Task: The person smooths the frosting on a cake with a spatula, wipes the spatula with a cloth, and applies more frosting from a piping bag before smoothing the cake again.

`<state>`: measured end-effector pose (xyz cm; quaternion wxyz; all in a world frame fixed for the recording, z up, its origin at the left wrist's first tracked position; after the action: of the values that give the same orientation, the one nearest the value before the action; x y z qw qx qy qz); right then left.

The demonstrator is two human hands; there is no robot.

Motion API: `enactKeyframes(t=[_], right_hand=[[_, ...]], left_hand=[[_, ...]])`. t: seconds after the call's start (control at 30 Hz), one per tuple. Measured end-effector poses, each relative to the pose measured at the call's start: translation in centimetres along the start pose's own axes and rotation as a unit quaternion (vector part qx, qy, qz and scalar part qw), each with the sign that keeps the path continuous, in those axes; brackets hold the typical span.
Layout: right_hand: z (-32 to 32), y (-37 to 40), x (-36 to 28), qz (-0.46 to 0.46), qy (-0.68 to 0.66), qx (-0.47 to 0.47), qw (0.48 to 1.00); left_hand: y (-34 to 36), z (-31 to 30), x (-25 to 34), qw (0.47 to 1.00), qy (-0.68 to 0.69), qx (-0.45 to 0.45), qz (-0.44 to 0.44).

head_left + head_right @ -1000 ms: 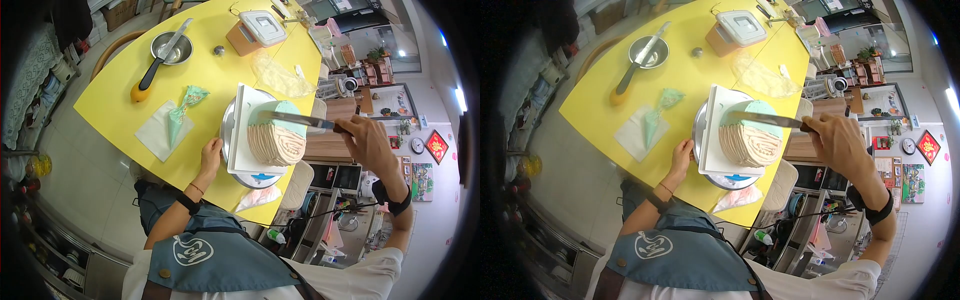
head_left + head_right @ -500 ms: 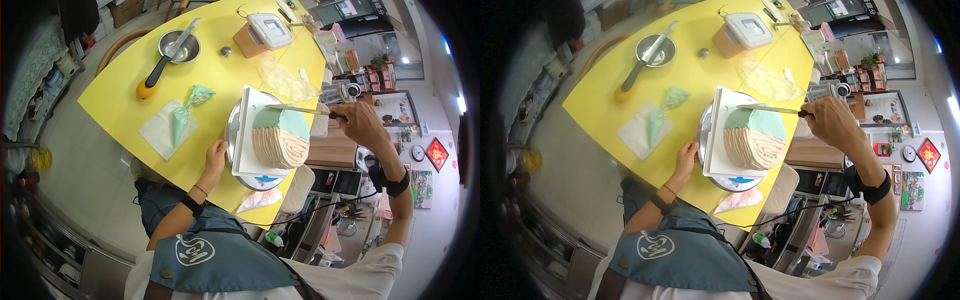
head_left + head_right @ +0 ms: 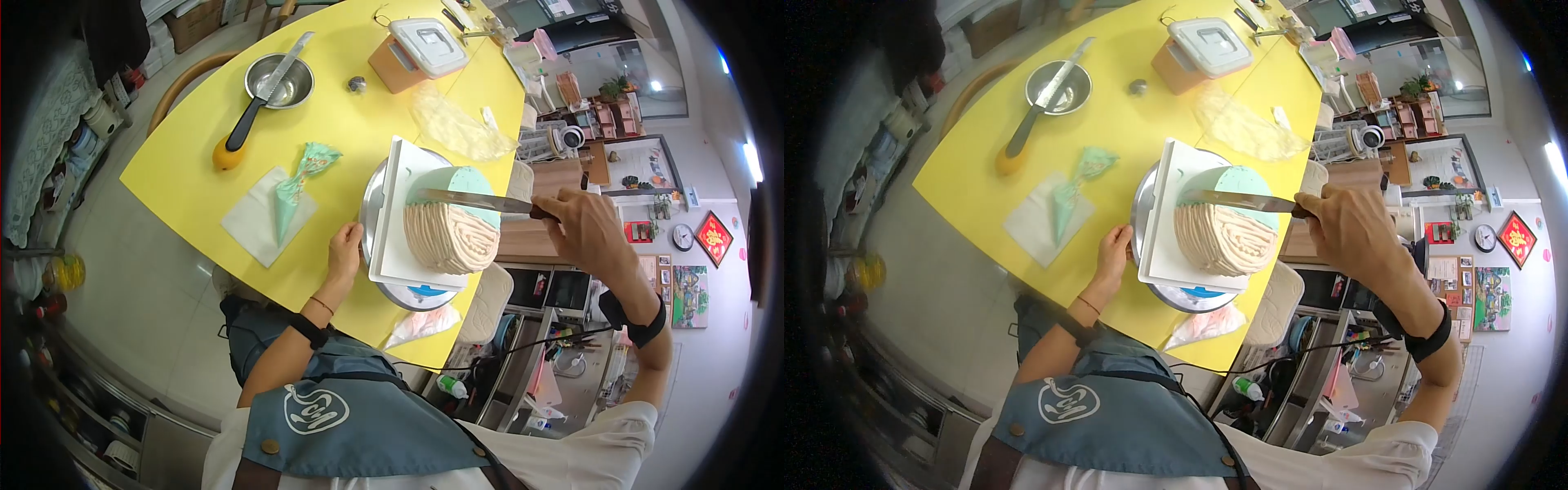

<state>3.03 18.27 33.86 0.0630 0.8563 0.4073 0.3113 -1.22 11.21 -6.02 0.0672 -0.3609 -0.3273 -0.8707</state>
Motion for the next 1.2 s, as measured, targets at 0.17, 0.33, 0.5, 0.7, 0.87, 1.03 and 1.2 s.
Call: enactKeyframes(t=[0.17, 0.33, 0.5, 0.7, 0.87, 1.03, 1.2], right_hand=[[0.2, 0.7, -0.2, 0.0, -0.01, 0.0, 1.0], [0.0, 0.9, 0.0, -0.026, -0.035, 0.041, 0.998], [-0.1, 0.0, 0.1, -0.02, -0.02, 0.034, 0.999], [0.1, -0.2, -0.2, -0.025, 0.002, 0.011, 1.0], [-0.9, 0.0, -0.3, -0.044, -0.025, 0.044, 0.998], [-2.6, -1.2, 2.2, -0.008, -0.057, 0.118, 0.991], [-0.2, -0.7, 7.5, 0.028, -0.147, 0.109, 0.983]], left_hand=[[0.3, 0.3, 0.4, 0.999, -0.005, -0.04, -0.029], [0.4, 0.3, 0.4, 0.999, 0.019, -0.024, -0.023], [0.4, 0.3, 0.3, 0.999, 0.029, -0.014, -0.009], [0.0, 0.1, -0.1, 0.999, -0.028, -0.037, 0.013], [-0.2, 0.0, -0.4, 0.999, -0.028, -0.035, 0.013], [0.1, -0.1, -0.8, 1.0, 0.012, -0.017, -0.016], [1.2, 0.1, 0.5, 0.998, 0.013, -0.034, -0.048]])
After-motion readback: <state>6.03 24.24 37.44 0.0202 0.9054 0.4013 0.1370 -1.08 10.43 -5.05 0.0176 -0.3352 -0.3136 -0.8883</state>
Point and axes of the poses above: each hand's wrist, its own y-axis away from the middle knuckle, its own z-axis out of the palm, x = y × z, the point moved 8 cm from there along -y, towards the middle knuckle, and after that the axes turned 3 degrees about x, right-handed, at the moved point
